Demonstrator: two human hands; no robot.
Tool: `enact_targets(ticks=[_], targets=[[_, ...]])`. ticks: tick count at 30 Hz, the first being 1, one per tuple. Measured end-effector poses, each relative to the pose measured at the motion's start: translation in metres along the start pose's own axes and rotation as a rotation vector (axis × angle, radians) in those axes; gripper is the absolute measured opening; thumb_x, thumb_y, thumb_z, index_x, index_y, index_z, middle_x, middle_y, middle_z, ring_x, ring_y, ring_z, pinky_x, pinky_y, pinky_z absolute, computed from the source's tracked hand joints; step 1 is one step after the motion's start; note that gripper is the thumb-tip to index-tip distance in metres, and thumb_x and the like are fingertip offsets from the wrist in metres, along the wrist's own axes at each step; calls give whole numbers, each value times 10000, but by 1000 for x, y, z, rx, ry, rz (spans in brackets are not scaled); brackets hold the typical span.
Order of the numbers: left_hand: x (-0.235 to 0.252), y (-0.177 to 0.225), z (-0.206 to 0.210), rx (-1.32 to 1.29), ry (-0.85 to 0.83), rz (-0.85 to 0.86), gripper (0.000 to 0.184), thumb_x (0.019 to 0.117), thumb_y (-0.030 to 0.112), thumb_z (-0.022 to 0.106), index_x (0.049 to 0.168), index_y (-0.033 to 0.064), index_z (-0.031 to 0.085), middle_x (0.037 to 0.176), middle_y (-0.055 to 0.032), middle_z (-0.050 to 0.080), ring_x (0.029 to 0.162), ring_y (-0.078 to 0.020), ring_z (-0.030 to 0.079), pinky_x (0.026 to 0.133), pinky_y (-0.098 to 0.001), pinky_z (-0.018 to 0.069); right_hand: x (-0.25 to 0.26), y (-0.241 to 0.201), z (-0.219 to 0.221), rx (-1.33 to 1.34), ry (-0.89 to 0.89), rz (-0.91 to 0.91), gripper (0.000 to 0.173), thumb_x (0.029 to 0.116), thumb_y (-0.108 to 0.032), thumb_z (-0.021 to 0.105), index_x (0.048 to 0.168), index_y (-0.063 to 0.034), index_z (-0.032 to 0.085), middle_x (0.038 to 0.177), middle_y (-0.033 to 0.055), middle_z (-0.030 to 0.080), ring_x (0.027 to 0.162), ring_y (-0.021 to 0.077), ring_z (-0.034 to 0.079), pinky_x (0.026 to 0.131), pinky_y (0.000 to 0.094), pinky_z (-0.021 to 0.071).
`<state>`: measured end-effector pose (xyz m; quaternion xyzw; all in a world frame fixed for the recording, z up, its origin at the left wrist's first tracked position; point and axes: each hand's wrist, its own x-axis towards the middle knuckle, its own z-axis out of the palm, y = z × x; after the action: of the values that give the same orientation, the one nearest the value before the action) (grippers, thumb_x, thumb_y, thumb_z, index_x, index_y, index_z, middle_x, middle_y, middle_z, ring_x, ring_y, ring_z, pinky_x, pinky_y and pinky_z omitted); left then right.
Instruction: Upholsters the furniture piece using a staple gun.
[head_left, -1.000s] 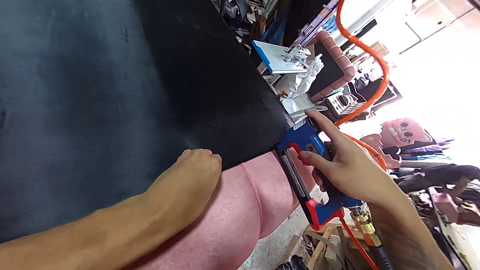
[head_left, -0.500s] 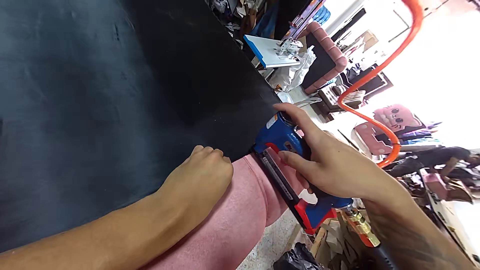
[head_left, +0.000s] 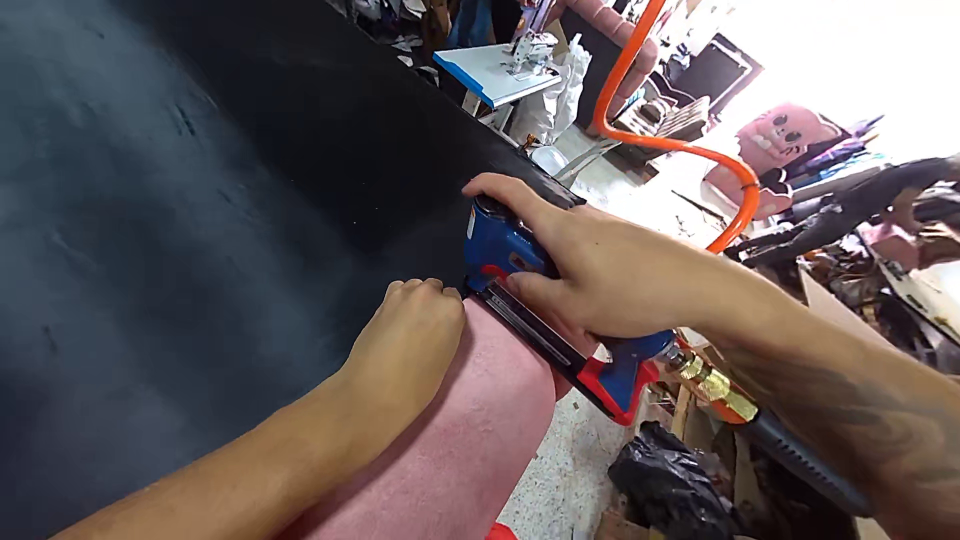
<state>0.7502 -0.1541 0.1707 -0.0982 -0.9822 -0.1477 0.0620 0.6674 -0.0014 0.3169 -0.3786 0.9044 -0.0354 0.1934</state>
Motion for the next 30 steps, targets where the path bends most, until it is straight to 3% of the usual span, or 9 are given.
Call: enact_targets(ticks=[3, 5, 8, 11, 14, 17, 22, 24, 30], targets=[[-7, -11, -9, -43, -110, -59, 98, 976, 156, 677, 993, 75, 728, 943, -79, 670, 932, -260, 676, 843, -439, 573, -22, 0, -4, 48, 98, 57, 806, 979, -222, 659, 1601, -461, 205, 757, -14, 634, 502, 131, 602, 424, 379, 543], [-29, -27, -13, -108, -80, -83, 164, 1021, 206, 608, 1064, 93, 719, 1009, -76, 665, 984, -261, 668, 876, -461, 570, -45, 1, -5, 144, 154, 104, 797, 1003, -194, 620, 1602, -483, 181, 708, 19, 638, 413, 159, 591, 358, 412, 563], [-81, -45, -22, -208, 0, -163, 140, 985, 234, 645, 1038, 134, 728, 980, -26, 675, 878, -192, 673, 781, -438, 592, -69, 12, 0, 207, 198, 145, 764, 1003, -250, 623, 1587, -507, 202, 730, 13, 665, 423, 176, 604, 361, 407, 562], [-113, -52, -33, -298, -44, -366, 223, 948, 451, 686, 1039, 248, 707, 914, 96, 656, 792, -43, 642, 718, -312, 583, -72, 18, 11, 298, 201, 110, 753, 997, -266, 649, 1574, -510, 231, 764, 30, 689, 433, 209, 625, 364, 419, 576], [-115, -48, -33, -308, 33, -519, 112, 936, 295, 760, 941, 190, 723, 853, 40, 680, 779, -124, 660, 702, -393, 576, -54, 17, 19, 343, 181, 6, 766, 995, -236, 659, 1573, -507, 235, 812, 47, 698, 444, 226, 629, 376, 432, 583], [-103, -32, -32, -140, -26, -592, 90, 954, 212, 727, 930, 125, 731, 931, -41, 700, 902, -234, 683, 798, -481, 573, -33, 14, 24, 333, 125, -88, 784, 993, -227, 672, 1579, -504, 230, 821, 61, 700, 438, 227, 631, 364, 441, 580], [-98, -27, -36, 37, -179, -494, 33, 916, 150, 712, 902, 157, 683, 882, 1, 663, 838, -192, 662, 723, -421, 531, -16, 2, 26, 210, 99, -127, 804, 975, -233, 690, 1583, -498, 236, 852, 35, 698, 495, 180, 647, 418, 415, 588], [-98, -25, -38, 44, -211, -459, 47, 896, 117, 716, 927, 151, 709, 907, 0, 674, 870, -192, 663, 758, -416, 528, -15, -6, 22, 237, 59, -96, 801, 981, -205, 694, 1583, -479, 241, 862, 74, 696, 476, 208, 651, 404, 430, 600], [-103, -32, -33, 29, -127, -346, 71, 892, 92, 699, 837, 136, 705, 847, -8, 667, 826, -195, 665, 732, -411, 535, -6, -25, 20, 259, -3, -25, 803, 995, -191, 678, 1588, -472, 217, 865, 104, 690, 481, 232, 654, 436, 444, 611]])
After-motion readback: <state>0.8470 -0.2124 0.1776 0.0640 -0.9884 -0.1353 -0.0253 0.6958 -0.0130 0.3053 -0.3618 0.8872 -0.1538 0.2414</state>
